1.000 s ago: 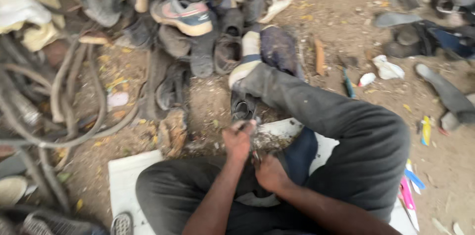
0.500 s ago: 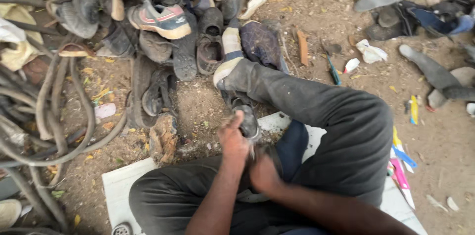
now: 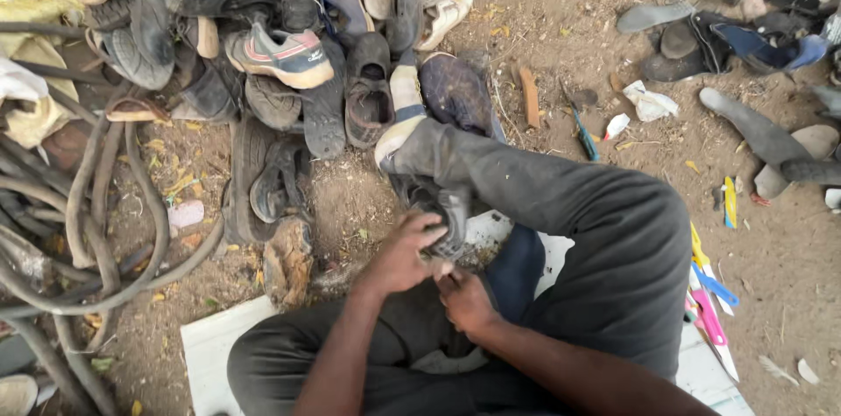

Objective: The person sits on the ground and uses a knife to scrape and clean the soles of several shoes. They handle multiple pairs of footwear, including sneakers and sandals, picking them up from a pile and working on them one by one.

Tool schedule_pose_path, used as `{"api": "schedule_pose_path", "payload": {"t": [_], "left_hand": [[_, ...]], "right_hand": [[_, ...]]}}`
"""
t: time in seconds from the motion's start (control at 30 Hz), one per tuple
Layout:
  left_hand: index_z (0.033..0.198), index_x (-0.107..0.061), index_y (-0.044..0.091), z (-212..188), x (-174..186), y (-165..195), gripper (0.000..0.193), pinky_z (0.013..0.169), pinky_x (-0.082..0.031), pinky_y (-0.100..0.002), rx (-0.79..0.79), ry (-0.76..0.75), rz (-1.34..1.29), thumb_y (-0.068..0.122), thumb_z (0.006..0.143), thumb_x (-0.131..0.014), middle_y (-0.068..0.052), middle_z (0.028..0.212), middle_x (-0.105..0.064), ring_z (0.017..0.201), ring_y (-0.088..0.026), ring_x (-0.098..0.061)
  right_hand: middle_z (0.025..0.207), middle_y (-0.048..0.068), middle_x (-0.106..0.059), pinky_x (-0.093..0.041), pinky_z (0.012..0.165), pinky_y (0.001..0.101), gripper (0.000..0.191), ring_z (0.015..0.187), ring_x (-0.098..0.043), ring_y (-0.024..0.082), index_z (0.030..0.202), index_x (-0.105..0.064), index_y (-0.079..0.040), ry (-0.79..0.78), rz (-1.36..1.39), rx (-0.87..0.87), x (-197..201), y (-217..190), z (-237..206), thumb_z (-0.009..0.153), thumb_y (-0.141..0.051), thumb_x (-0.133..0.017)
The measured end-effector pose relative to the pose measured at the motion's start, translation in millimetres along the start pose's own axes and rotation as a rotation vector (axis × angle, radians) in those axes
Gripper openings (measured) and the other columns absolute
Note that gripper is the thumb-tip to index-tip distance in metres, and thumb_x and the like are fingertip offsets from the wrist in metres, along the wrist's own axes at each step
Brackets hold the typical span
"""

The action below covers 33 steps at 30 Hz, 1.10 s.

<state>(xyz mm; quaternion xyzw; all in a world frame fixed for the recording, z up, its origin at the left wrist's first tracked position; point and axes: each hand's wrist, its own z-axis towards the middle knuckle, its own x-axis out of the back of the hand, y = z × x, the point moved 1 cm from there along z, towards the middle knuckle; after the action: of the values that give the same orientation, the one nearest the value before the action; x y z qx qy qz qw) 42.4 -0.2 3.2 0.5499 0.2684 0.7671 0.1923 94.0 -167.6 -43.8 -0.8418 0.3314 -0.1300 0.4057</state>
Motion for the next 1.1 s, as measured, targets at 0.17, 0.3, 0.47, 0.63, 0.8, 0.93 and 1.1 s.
{"api": "schedule_pose_path", "payload": {"t": [0.17, 0.3, 0.47, 0.63, 0.8, 0.93, 1.1], "left_hand": [[0.09, -0.075, 0.006, 17, 12, -3, 0.017, 0.1, -0.05, -0.043, -0.106, -0.094, 0.167, 0.018, 0.079, -0.079, -0.009, 0.098, -0.067, 0.11, -0.029, -0.059], [0.077, -0.074, 0.004, 41, -16, -16, 0.021, 0.084, -0.049, -0.043, 0.045, -0.02, -0.06, 0.021, 0.072, -0.085, -0.009, 0.082, -0.064, 0.091, -0.029, -0.06], [0.084, -0.074, 0.0, 48, -37, -32, 0.027, 0.08, -0.05, -0.042, 0.194, 0.069, -0.241, 0.02, 0.069, -0.086, -0.011, 0.084, -0.066, 0.09, -0.031, -0.062], [0.093, -0.076, 0.001, 60, -39, -36, 0.037, 0.08, -0.052, -0.041, 0.35, 0.168, -0.216, 0.03, 0.073, -0.089, -0.012, 0.091, -0.07, 0.09, -0.03, -0.066], [0.101, -0.076, 0.003, 65, -25, -22, 0.044, 0.085, -0.056, -0.042, 0.499, -0.024, -0.281, 0.038, 0.077, -0.085, -0.012, 0.099, -0.073, 0.093, -0.027, -0.072], [0.1, -0.08, 0.013, 53, 9, -20, 0.028, 0.116, -0.027, -0.06, -0.078, -0.312, 0.387, 0.021, 0.074, -0.077, -0.006, 0.112, -0.072, 0.119, -0.026, -0.063], [0.1, -0.072, 0.007, 25, 12, -19, 0.013, 0.114, -0.04, -0.048, -0.232, -0.337, 0.603, 0.016, 0.092, -0.066, -0.01, 0.102, -0.068, 0.108, -0.027, -0.064]], "right_hand": [[0.057, 0.0, -0.046, -0.032, 0.037, 0.0323, 0.024, 0.041, -0.039, 0.012, 0.091, -0.06, -0.012, -0.082, 0.042, -0.022, 12, -10, -24, 0.104, -0.031, -0.058], [0.055, 0.001, -0.042, -0.028, 0.032, 0.0349, 0.019, 0.035, -0.037, 0.016, 0.092, -0.055, -0.01, -0.069, 0.179, -0.081, -2, -23, -14, 0.102, -0.027, -0.056], [0.056, 0.002, -0.046, -0.03, 0.031, 0.0341, 0.019, 0.035, -0.039, 0.016, 0.093, -0.055, -0.011, 0.083, 0.204, -0.041, -28, -22, 2, 0.103, -0.027, -0.053], [0.058, 0.004, -0.049, -0.031, 0.032, 0.0366, 0.01, 0.037, -0.043, 0.016, 0.096, -0.058, -0.009, 0.151, 0.19, -0.034, -38, -15, 18, 0.099, -0.019, -0.058], [0.059, 0.005, -0.049, -0.031, 0.033, 0.0372, 0.021, 0.037, -0.043, 0.018, 0.096, -0.058, -0.004, 0.13, 0.155, 0.02, -31, -26, 26, 0.104, -0.023, -0.054], [0.057, 0.005, -0.049, -0.035, 0.036, 0.0365, 0.016, 0.039, -0.043, 0.019, 0.102, -0.061, -0.012, 0.032, -0.07, -0.078, -7, -28, 13, 0.103, -0.027, -0.053], [0.061, 0.006, -0.05, -0.035, 0.041, 0.0405, 0.027, 0.043, -0.044, 0.021, 0.102, -0.063, -0.003, -0.048, -0.199, -0.152, 18, -10, -3, 0.104, -0.029, -0.056]]}}
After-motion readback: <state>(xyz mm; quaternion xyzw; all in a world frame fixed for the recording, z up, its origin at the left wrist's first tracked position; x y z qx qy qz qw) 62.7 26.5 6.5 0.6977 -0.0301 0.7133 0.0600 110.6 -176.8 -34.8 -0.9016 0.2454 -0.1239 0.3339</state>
